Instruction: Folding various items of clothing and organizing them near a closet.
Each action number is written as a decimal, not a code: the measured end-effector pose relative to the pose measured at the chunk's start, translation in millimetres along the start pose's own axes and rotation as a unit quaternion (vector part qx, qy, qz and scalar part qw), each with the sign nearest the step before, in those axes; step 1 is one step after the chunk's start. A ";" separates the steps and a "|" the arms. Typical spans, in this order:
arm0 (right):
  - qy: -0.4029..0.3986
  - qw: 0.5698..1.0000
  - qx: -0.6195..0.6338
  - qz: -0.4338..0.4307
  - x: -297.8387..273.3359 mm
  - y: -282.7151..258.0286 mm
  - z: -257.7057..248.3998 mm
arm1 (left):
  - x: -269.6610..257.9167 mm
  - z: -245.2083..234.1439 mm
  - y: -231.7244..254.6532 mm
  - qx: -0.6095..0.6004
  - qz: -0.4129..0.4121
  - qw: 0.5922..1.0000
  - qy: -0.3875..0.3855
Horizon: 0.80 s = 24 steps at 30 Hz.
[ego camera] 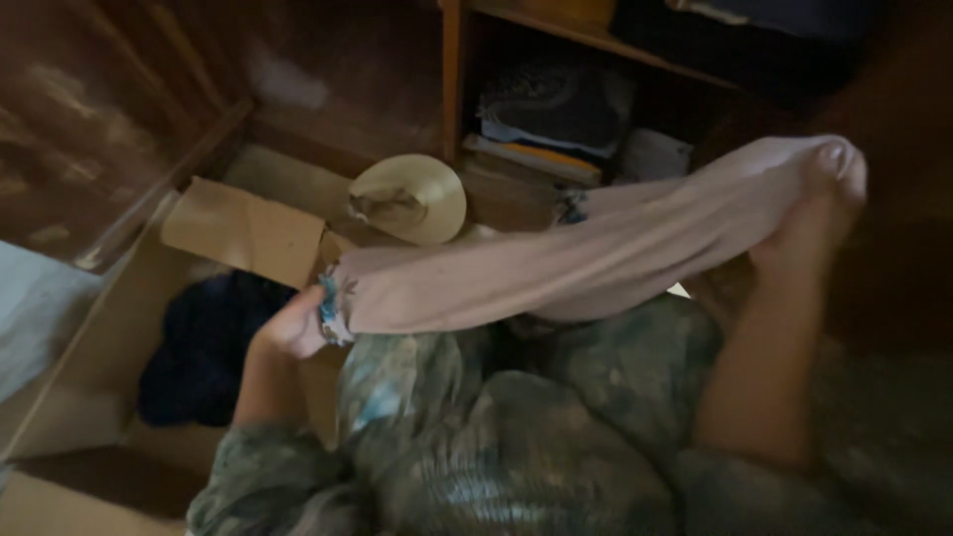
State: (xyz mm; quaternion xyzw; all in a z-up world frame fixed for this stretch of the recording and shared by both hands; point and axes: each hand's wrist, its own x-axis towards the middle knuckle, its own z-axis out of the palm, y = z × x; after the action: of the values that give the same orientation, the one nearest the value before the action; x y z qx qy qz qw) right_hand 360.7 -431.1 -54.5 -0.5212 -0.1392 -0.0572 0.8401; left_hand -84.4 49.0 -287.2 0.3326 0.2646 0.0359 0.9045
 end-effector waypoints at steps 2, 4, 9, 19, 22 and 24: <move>-0.044 0.998 -0.029 -0.026 6.0 7.1 -15.0 | -5.9 -29.1 -0.2 0.109 0.030 0.994 -0.012; -0.062 0.997 -0.026 -0.042 4.1 4.6 -12.3 | -19.3 -15.6 17.6 0.144 0.057 0.988 0.008; 0.043 0.974 -0.208 0.082 -13.8 -43.4 47.8 | -39.5 57.5 73.1 0.052 0.148 0.987 0.029; -0.123 0.909 -0.206 0.340 -31.7 18.5 10.6 | 26.3 65.8 85.4 0.053 0.254 0.960 0.102; -0.062 0.939 -0.125 0.313 -21.0 -15.2 29.0 | 15.8 102.2 134.1 0.035 0.363 0.929 0.063; -0.054 0.953 -0.062 0.292 -13.7 -30.9 33.0 | 10.5 124.2 166.2 0.038 0.407 0.910 0.062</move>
State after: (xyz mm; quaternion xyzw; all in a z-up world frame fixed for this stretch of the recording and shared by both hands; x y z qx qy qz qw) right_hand 334.4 -416.2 -18.2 -0.5925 -0.0224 0.2105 0.7773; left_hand 5.6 108.2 -109.4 0.4427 0.1632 0.4116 0.7797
